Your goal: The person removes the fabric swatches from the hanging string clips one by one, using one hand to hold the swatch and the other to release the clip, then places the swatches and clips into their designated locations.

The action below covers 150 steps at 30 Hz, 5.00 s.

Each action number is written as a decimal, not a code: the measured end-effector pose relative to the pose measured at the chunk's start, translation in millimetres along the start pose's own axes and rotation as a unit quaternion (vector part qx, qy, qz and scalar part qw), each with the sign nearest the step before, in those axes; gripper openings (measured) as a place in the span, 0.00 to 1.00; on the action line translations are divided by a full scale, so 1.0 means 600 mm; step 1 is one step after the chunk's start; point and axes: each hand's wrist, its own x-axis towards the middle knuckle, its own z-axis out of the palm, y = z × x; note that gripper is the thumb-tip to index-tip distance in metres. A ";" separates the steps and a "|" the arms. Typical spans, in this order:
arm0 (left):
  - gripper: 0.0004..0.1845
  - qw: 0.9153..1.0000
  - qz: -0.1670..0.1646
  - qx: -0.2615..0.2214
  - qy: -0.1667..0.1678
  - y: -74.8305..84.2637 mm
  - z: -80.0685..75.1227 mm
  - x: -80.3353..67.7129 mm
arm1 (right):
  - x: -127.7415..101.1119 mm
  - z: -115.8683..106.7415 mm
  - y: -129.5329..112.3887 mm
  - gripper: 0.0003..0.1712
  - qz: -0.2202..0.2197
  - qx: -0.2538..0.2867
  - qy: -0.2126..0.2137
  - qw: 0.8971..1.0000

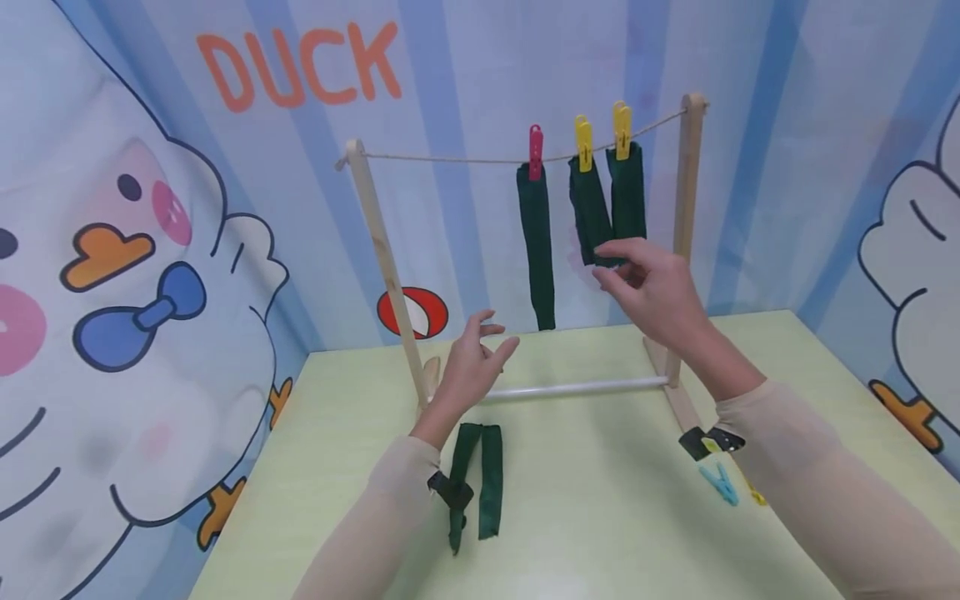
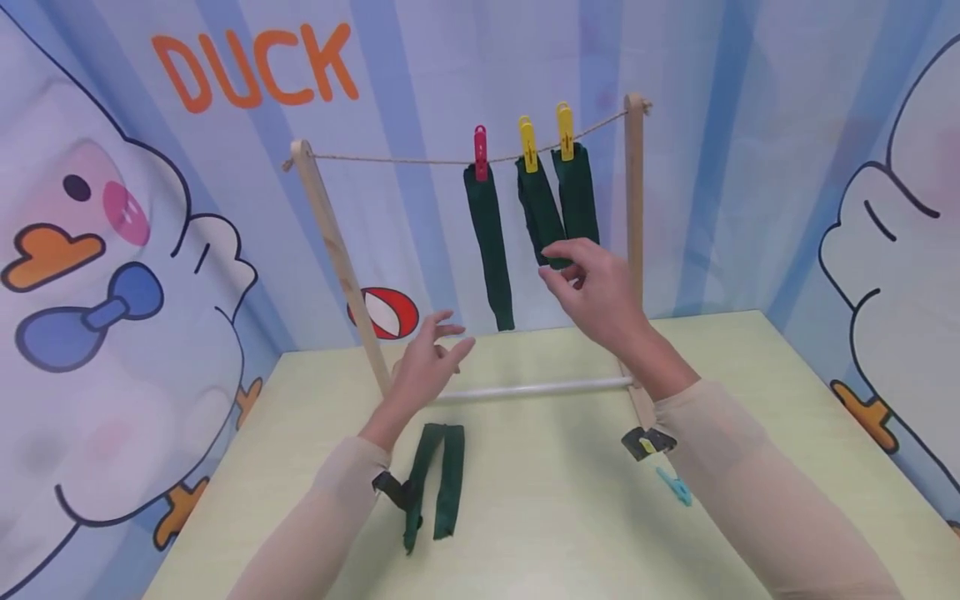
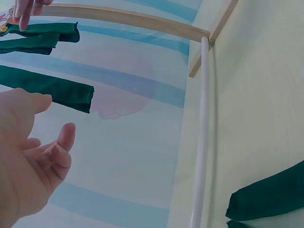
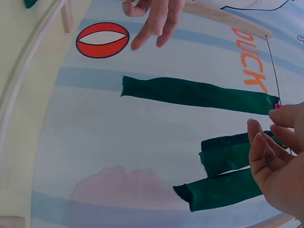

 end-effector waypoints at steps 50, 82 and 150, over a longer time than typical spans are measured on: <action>0.36 0.997 0.047 -0.052 -0.019 0.071 0.002 0.076 | 0.165 0.006 -0.061 0.39 -0.069 0.013 -0.048 0.996; 0.28 0.997 0.016 -0.076 -0.016 0.090 0.032 0.085 | 0.207 0.010 -0.088 0.39 0.021 0.014 -0.130 0.991; 0.11 0.996 0.073 -0.049 -0.001 0.091 0.031 0.072 | 0.218 0.022 -0.124 0.16 0.054 0.030 0.004 0.998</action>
